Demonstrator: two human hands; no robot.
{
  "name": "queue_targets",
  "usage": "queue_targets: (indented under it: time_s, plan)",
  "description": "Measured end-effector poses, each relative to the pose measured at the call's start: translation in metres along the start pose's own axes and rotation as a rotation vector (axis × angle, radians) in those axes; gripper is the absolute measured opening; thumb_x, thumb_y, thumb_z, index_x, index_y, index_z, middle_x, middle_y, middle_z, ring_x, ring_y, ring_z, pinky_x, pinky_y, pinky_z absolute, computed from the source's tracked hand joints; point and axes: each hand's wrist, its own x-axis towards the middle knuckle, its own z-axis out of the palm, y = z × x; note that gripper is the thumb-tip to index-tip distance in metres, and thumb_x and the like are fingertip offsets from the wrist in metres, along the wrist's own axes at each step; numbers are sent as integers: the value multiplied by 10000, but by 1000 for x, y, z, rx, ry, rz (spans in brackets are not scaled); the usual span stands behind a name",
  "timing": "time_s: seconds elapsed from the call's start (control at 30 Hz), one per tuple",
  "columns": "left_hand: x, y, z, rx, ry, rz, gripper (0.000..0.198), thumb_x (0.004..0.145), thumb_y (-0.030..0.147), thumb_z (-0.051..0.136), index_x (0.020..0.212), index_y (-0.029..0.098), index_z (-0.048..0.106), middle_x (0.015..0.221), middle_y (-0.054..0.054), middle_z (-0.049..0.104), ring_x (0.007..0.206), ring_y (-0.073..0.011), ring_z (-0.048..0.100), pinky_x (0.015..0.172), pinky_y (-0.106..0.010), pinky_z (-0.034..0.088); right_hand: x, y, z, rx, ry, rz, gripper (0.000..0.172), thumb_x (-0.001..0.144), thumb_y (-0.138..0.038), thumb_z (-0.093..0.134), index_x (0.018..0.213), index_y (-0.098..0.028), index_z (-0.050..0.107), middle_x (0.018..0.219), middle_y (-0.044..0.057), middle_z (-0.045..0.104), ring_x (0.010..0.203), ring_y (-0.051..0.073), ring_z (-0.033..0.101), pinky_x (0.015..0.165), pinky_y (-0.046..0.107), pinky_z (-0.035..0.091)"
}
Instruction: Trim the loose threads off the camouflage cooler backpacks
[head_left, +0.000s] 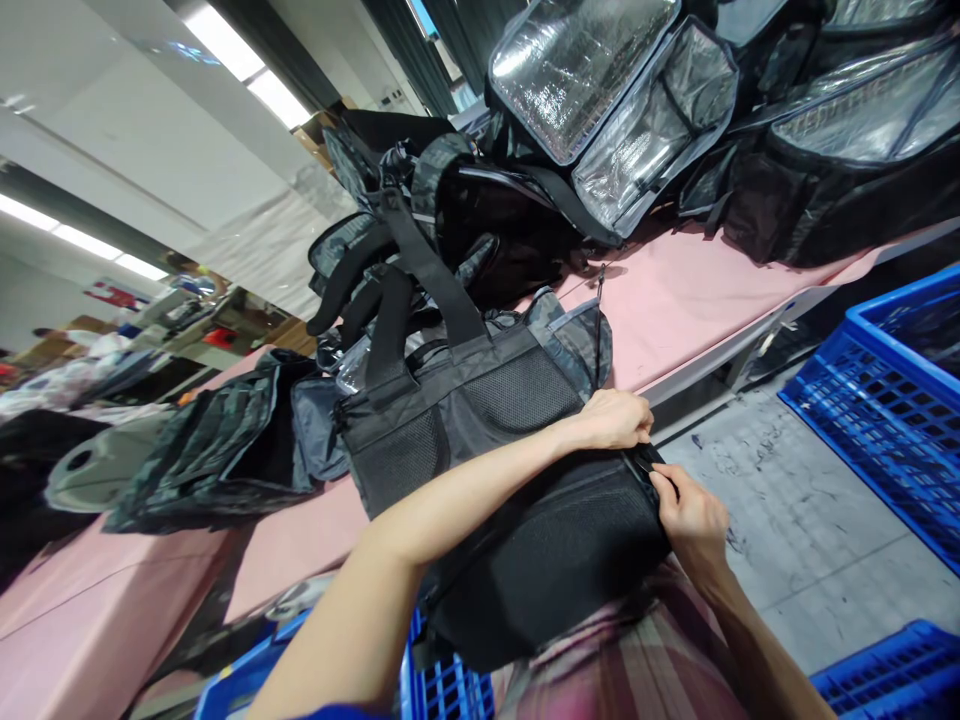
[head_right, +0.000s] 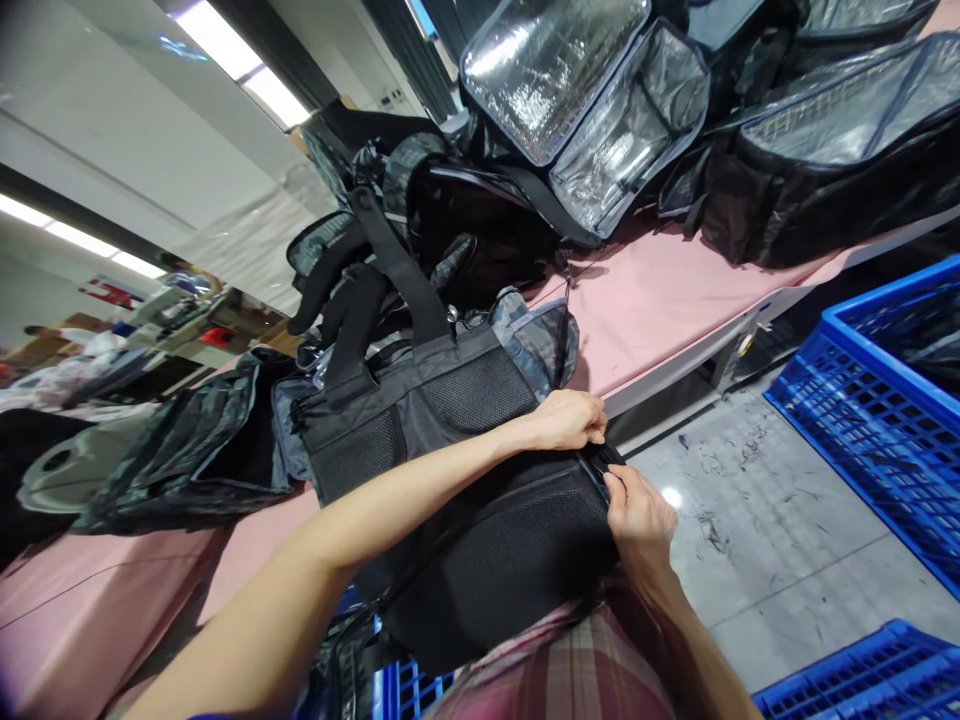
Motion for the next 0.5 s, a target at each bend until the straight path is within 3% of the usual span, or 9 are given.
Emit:
queue_targets:
  time_s: [0.1,0.17,0.27,0.33,0.4,0.47,0.5]
  plan:
    - [-4,3,-4,-22,-6,24,179,833,251,519,822,197,689,907,-27,682,858,-173,615,669,-242,415,2,8,-3,93,-16,36,361,793,-500,482,851,-215,697,832,57,697,742,206,620,682,310,435]
    - [-14,9,-1,11,21,139,231,829,164,492,945,208,686,1015,-30,673,940,-179,597,771,-275,427,5,19,-9,174,7,72,420,793,-535,482,898,-182,685,824,66,694,711,192,620,654,295,460]
    - [-41,25,18,65,98,303,432,850,132,474,1268,226,533,1282,-63,569,1187,-241,483,1012,-437,330,9,38,-22,252,117,155,583,792,-583,456,1051,-89,623,874,120,686,669,185,614,587,287,474]
    - [-64,37,36,18,84,323,406,884,195,476,1288,174,511,1366,-112,496,1289,-290,389,1085,-531,215,9,49,-29,261,174,197,629,756,-593,504,1067,-57,611,881,142,680,661,193,609,569,293,474]
    - [-88,47,54,-172,-16,379,322,908,220,453,1189,141,588,1354,-124,508,1305,-271,386,1124,-490,178,7,54,-32,265,159,192,577,722,-583,551,980,-77,652,857,134,681,681,202,612,592,298,482]
    - [-117,52,71,-493,-102,412,311,928,245,425,1161,159,613,1291,-94,571,1243,-199,469,1115,-359,248,4,55,-31,279,60,134,488,700,-557,579,892,-123,692,867,111,688,725,204,622,655,301,496]
    - [-133,53,81,-658,-98,354,324,938,278,413,1172,178,612,1246,-77,605,1187,-170,516,1079,-303,299,3,55,-30,290,-12,92,449,687,-538,593,879,-147,706,894,98,693,758,205,629,694,300,500]
